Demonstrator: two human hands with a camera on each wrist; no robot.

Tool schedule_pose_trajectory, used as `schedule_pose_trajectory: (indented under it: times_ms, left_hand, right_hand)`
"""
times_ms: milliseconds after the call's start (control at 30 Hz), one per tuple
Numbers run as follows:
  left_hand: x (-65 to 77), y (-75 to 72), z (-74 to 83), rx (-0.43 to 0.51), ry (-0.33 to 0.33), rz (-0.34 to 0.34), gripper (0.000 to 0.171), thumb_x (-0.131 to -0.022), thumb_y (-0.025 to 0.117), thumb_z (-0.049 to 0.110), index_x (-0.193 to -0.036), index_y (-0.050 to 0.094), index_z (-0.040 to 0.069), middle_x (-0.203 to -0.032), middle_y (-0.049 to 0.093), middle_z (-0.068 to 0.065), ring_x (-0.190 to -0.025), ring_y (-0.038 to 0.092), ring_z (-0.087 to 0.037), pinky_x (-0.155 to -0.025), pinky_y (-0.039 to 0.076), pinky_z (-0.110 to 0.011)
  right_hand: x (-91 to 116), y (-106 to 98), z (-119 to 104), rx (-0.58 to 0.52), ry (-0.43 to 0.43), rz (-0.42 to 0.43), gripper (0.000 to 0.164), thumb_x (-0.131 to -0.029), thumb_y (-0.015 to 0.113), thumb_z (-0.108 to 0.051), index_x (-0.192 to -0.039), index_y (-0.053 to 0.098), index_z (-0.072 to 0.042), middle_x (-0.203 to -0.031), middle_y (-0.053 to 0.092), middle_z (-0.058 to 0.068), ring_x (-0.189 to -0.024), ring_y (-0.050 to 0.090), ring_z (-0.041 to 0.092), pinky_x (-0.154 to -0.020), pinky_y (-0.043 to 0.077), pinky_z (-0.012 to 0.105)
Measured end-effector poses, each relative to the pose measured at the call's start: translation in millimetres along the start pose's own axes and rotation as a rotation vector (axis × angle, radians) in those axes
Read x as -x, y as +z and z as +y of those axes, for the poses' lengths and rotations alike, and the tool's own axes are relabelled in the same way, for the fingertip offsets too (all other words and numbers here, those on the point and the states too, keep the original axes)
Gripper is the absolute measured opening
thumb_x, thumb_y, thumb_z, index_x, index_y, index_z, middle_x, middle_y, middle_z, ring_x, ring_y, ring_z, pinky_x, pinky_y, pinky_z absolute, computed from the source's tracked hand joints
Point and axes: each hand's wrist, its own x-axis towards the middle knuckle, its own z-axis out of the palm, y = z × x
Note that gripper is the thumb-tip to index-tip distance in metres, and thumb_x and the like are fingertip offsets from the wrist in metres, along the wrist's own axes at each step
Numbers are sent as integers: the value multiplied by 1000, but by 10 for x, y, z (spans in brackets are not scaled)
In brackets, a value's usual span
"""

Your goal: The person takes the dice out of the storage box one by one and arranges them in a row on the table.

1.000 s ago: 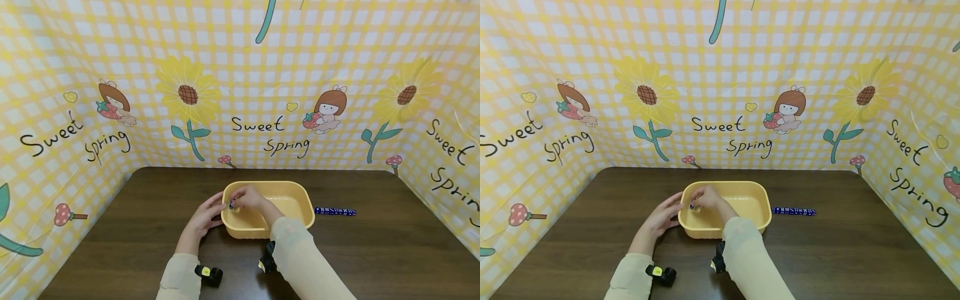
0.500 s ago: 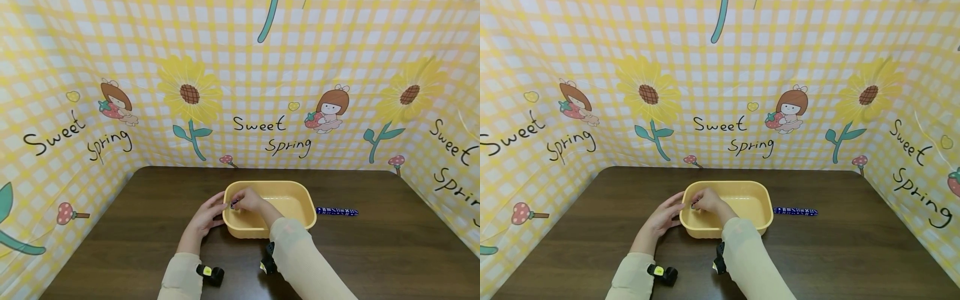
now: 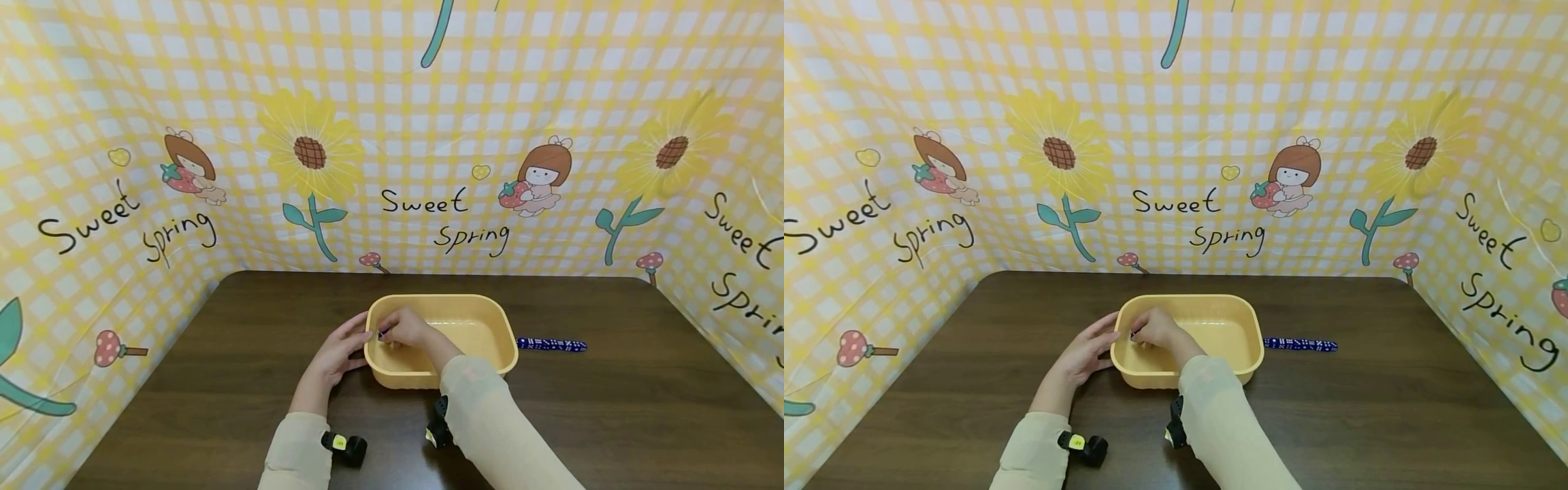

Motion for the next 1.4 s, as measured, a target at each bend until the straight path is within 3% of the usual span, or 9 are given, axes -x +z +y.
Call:
schedule_pose_trajectory:
  times_ms: [300,867,1100,1400]
  left_hand:
    - [-15,-1,11,8,3,-7,49,-84,54,7,-130,38,12,-125,41,-18,-105,45,-34,-71,43,-45]
    - [-11,18,-18,3,-5,-20,52,-82,57,11,-131,38,13,-127,40,-15,-105,45,-34,-72,43,-44]
    - [-3,-4,-21,10,-8,-7,50,-83,56,10,-130,39,13,-127,40,-16,-105,44,-34,-72,43,-45]
    - [-10,-12,-10,0,4,-11,48,-84,53,7,-130,39,11,-126,40,-17,-103,46,-33,-72,43,-45]
  right_hand:
    - [4,0,10,5,-19,-8,10,-72,64,3,-82,63,5,-63,59,3,-50,50,12,-50,44,25]
    - [38,11,69,135,-71,20,10,-67,68,2,-76,63,3,-61,56,0,-51,46,6,-49,40,18]
    - [40,16,52,63,-69,-19,9,-70,65,4,-78,63,6,-63,57,2,-52,49,10,-50,43,22]
    - [35,-94,-4,52,-108,-9,14,-69,61,7,-82,64,7,-69,62,8,-54,51,11,-51,43,21]
